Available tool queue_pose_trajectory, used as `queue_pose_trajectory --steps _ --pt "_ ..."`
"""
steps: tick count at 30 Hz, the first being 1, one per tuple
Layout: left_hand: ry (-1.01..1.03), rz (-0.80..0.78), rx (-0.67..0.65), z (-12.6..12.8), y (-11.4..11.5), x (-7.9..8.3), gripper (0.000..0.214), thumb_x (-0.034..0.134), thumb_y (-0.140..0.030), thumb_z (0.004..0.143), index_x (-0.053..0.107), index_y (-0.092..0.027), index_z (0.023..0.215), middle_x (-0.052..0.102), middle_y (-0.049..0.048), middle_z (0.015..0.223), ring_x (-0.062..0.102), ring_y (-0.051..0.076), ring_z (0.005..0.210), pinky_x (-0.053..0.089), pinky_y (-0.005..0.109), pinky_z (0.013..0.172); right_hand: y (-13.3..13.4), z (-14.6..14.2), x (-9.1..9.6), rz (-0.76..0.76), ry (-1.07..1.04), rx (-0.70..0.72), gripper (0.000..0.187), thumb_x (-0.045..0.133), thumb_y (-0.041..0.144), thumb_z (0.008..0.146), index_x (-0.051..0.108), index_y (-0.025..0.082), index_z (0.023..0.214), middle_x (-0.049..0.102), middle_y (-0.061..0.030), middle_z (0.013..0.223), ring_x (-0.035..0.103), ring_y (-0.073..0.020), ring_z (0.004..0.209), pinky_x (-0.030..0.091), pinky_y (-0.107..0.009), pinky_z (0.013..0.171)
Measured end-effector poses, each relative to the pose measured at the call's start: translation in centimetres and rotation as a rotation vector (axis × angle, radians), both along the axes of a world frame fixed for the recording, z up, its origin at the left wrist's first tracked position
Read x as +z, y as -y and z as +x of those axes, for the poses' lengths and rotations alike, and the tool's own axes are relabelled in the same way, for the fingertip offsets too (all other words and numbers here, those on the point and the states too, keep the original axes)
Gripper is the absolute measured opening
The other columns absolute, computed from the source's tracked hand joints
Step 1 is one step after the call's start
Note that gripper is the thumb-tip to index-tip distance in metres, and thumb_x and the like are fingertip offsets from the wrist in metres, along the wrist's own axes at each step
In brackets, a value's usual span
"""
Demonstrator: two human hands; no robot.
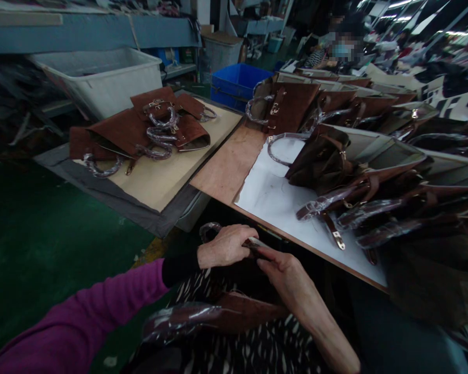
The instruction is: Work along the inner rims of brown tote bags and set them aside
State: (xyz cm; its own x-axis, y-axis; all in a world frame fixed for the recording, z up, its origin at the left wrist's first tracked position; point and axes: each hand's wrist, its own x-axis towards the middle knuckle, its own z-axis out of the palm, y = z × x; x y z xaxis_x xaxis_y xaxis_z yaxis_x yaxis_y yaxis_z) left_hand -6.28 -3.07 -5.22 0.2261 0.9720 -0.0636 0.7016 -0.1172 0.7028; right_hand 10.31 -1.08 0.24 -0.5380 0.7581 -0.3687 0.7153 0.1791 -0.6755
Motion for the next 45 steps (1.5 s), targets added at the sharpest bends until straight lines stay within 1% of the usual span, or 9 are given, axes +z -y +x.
queue_pose_trajectory --steps 8,12,16,19,21,24,26,40,45 --pt "0.056 0.034 -0.144 0.0 -0.1 0.8 0.021 0.060 -0.020 0.072 0.060 -0.019 0.092 0.061 0.0011 0.087 0.054 0.018 0.084 0.037 0.025 0.073 -0.1 -0.3 -0.2 -0.095 0.102 0.065 0.025 0.047 0.031 0.079 0.070 0.020 0.080 0.057 0.0025 0.054 0.049 -0.0110 0.051 0.033 -0.022 0.048" --pt "0.145 -0.043 -0.057 -0.5 -0.1 0.9 0.014 0.062 -0.024 0.073 0.062 -0.019 0.085 0.063 -0.0009 0.080 0.056 0.017 0.078 0.036 0.023 0.069 0.3 0.8 0.6 -0.096 0.150 -0.072 0.035 0.046 0.030 0.079 0.063 0.021 0.108 0.051 0.0048 0.045 0.047 -0.0117 0.045 0.031 -0.023 0.045" --pt "0.248 -0.151 -0.013 -1.2 -0.3 1.1 0.019 0.065 -0.027 0.071 0.063 -0.018 0.087 0.063 -0.0011 0.076 0.056 0.016 0.075 0.036 0.021 0.064 -0.2 2.9 0.8 0.177 0.196 -0.166 0.039 0.055 0.031 0.073 0.061 0.024 0.111 0.065 -0.0016 0.076 0.058 -0.0182 0.069 0.041 -0.028 0.062" --pt "0.293 -0.188 -0.003 -1.2 -0.4 1.3 0.020 0.065 -0.026 0.070 0.064 -0.017 0.087 0.063 -0.0014 0.074 0.055 0.016 0.073 0.036 0.021 0.064 -1.2 4.1 0.0 0.321 0.186 -0.161 0.048 0.064 0.028 0.064 0.060 0.025 0.112 0.058 -0.0055 0.117 0.054 -0.0269 0.102 0.040 -0.036 0.084" --pt "0.336 -0.216 0.000 -1.0 -0.5 1.3 0.021 0.065 -0.027 0.070 0.064 -0.017 0.088 0.061 -0.0021 0.073 0.053 0.014 0.069 0.035 0.020 0.061 -1.8 4.5 -0.9 0.185 0.125 -0.172 0.051 0.065 0.029 0.063 0.058 0.024 0.113 0.059 -0.0054 0.118 0.053 -0.0272 0.105 0.040 -0.036 0.086" --pt "0.396 -0.243 0.015 -1.0 -0.6 1.4 0.022 0.064 -0.032 0.071 0.065 -0.016 0.086 0.058 -0.0034 0.069 0.050 0.012 0.066 0.033 0.019 0.058 -2.5 4.8 -2.2 -0.101 -0.012 -0.226 0.040 0.061 0.030 0.066 0.062 0.022 0.106 0.068 -0.0028 0.094 0.060 -0.0224 0.089 0.043 -0.031 0.078" --pt "0.419 -0.257 0.016 -1.1 -0.7 1.4 0.022 0.065 -0.033 0.070 0.065 -0.016 0.084 0.056 -0.0039 0.068 0.048 0.011 0.066 0.032 0.018 0.058 -2.8 4.9 -2.9 -0.180 -0.096 -0.253 0.031 0.058 0.028 0.068 0.066 0.020 0.097 0.069 -0.0014 0.084 0.061 -0.0202 0.081 0.043 -0.029 0.074" --pt "0.423 -0.420 0.000 -0.9 -1.0 2.1 0.022 0.063 -0.033 0.070 0.067 -0.015 0.083 0.055 -0.0045 0.062 0.043 0.010 0.057 0.029 0.019 0.052 -3.5 6.2 -3.4 -0.368 -0.238 -0.237 0.021 0.057 0.030 0.067 0.069 0.016 0.076 0.067 -0.0011 0.068 0.057 -0.0170 0.067 0.040 -0.027 0.066" --pt "0.174 -0.230 -0.034 -0.5 -0.8 2.6 0.030 0.062 -0.044 0.073 0.067 -0.019 0.088 0.059 -0.0024 0.068 0.049 0.013 0.064 0.032 0.021 0.059 -3.5 5.8 -2.7 -0.352 -0.223 -0.233 0.019 0.057 0.031 0.067 0.066 0.015 0.073 0.063 0.0006 0.064 0.053 -0.0146 0.063 0.039 -0.025 0.064"
